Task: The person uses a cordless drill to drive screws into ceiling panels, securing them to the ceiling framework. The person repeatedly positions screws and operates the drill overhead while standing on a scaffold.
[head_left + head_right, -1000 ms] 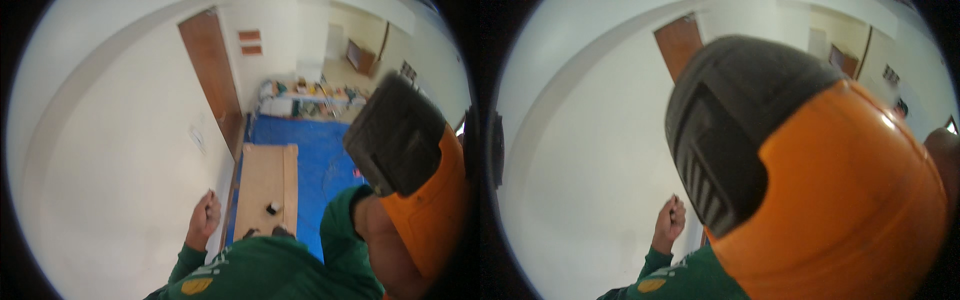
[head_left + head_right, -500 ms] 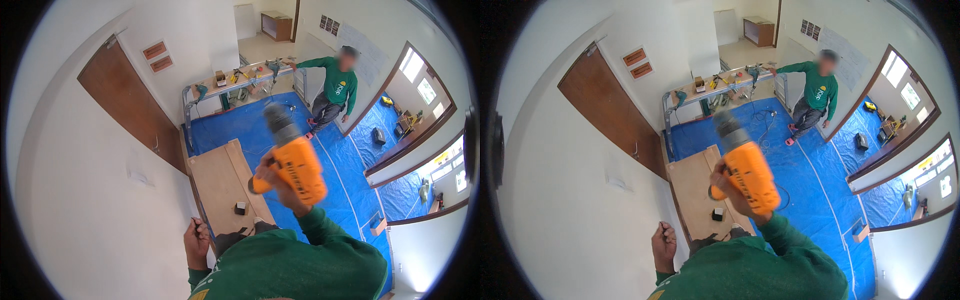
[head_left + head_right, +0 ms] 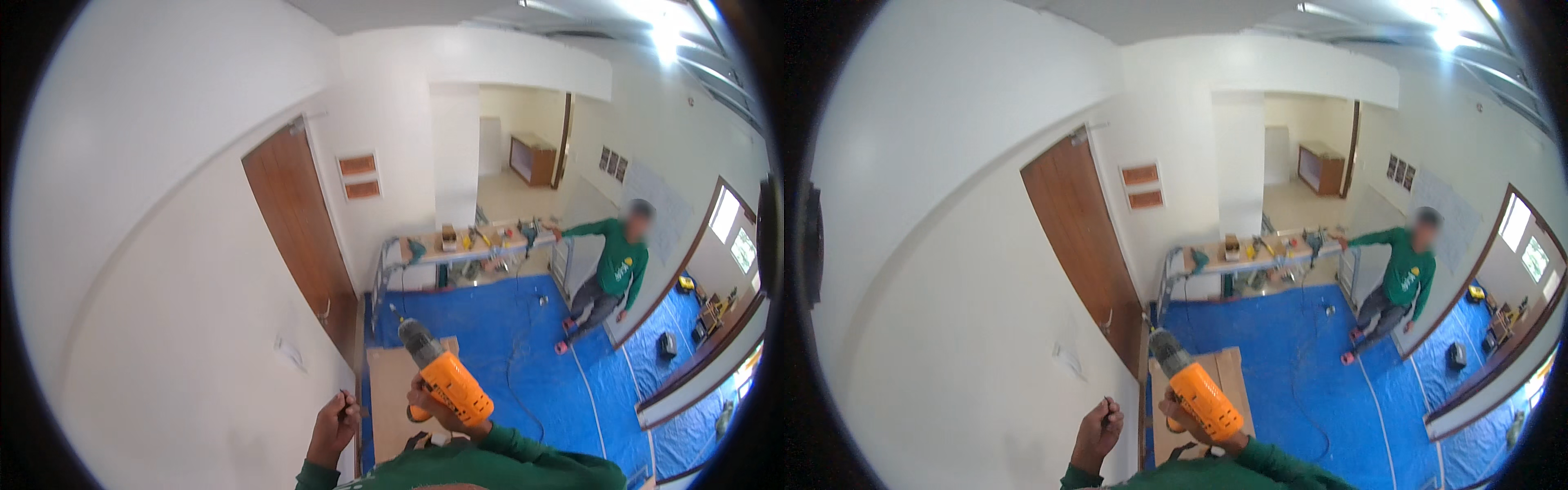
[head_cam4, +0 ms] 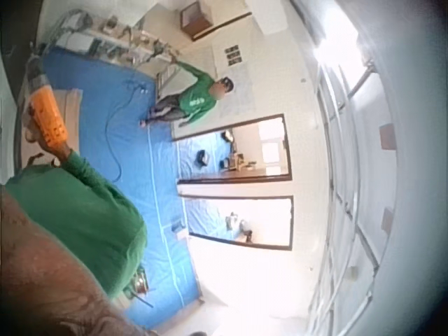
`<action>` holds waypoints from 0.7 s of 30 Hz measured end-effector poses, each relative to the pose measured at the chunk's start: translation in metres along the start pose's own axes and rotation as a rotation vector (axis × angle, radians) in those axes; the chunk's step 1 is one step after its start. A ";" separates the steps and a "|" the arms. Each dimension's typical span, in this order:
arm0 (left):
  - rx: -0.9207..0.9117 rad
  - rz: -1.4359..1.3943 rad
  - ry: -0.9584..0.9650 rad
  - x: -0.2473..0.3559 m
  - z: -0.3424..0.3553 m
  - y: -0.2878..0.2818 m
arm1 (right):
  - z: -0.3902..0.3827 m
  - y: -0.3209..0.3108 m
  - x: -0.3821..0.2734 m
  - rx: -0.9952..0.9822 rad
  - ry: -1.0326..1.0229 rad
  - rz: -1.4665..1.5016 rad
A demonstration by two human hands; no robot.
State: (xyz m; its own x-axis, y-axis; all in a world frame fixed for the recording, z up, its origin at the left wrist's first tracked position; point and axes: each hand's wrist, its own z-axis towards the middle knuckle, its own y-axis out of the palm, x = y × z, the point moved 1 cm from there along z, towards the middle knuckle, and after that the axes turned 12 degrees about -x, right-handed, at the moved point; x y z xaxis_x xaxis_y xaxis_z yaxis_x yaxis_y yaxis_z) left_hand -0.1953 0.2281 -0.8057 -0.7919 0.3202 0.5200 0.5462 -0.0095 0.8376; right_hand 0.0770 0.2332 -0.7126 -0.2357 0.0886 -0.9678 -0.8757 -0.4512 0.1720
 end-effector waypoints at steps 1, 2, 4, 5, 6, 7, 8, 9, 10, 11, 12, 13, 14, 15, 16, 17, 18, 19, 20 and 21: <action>0.001 -0.024 -0.005 0.010 0.004 0.003 | 0.005 0.005 -0.009 -0.001 -0.016 -0.038; -0.031 -0.063 -0.020 0.018 0.012 0.007 | 0.010 0.009 -0.019 0.003 -0.032 -0.075; -0.079 -0.127 -0.078 0.036 0.028 0.008 | 0.022 0.010 -0.011 0.014 -0.059 -0.051; -0.152 -0.121 -0.105 0.045 0.043 0.007 | 0.029 0.008 -0.010 0.023 -0.069 -0.037; -0.171 -0.108 -0.107 0.052 0.051 0.014 | 0.035 0.006 -0.009 0.014 -0.070 -0.044; -0.184 -0.102 -0.113 0.055 0.059 0.027 | 0.038 0.002 -0.008 0.007 -0.061 -0.050; -0.197 -0.096 -0.120 0.059 0.067 0.040 | 0.041 -0.001 -0.006 0.000 -0.050 -0.057; -0.244 -0.082 -0.122 0.066 0.077 0.051 | 0.043 -0.005 -0.002 -0.005 -0.061 -0.054; -0.290 -0.076 -0.123 0.071 0.088 0.063 | 0.046 -0.009 0.003 -0.011 -0.065 -0.056; -0.335 -0.071 -0.123 0.076 0.098 0.076 | 0.049 -0.013 0.005 -0.018 -0.068 -0.057; -0.355 -0.058 -0.100 0.080 0.112 0.089 | 0.053 -0.017 0.001 -0.020 -0.043 -0.088; -0.368 -0.042 -0.082 0.080 0.124 0.102 | 0.055 -0.018 -0.005 -0.017 -0.015 -0.110; -0.380 -0.026 -0.064 0.080 0.137 0.115 | 0.058 -0.022 -0.006 -0.015 0.014 -0.132; -0.390 -0.014 -0.045 0.079 0.149 0.126 | 0.061 -0.025 -0.003 -0.006 0.029 -0.148; -0.396 -0.016 -0.043 0.081 0.169 0.139 | 0.072 -0.034 -0.002 0.001 0.030 -0.172; -0.400 -0.019 -0.040 0.083 0.189 0.152 | 0.085 -0.043 -0.002 0.006 0.032 -0.195; -0.390 -0.030 -0.042 0.079 0.204 0.163 | 0.093 -0.052 -0.002 0.020 -0.001 -0.151; -0.385 0.017 -0.035 0.075 0.211 0.181 | 0.099 -0.059 0.002 0.039 -0.029 -0.099; -0.372 0.050 -0.049 0.073 0.226 0.199 | 0.106 -0.070 0.005 0.059 -0.055 -0.047; -0.339 0.066 -0.058 0.073 0.242 0.210 | 0.118 -0.084 0.001 0.027 -0.069 -0.101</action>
State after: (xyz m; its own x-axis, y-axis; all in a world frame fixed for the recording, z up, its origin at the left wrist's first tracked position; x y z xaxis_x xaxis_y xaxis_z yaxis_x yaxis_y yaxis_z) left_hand -0.0726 0.4791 -0.6327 -0.7358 0.3619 0.5724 0.4658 -0.3431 0.8157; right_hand 0.1008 0.3757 -0.7068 -0.1734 0.1931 -0.9657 -0.9071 -0.4132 0.0803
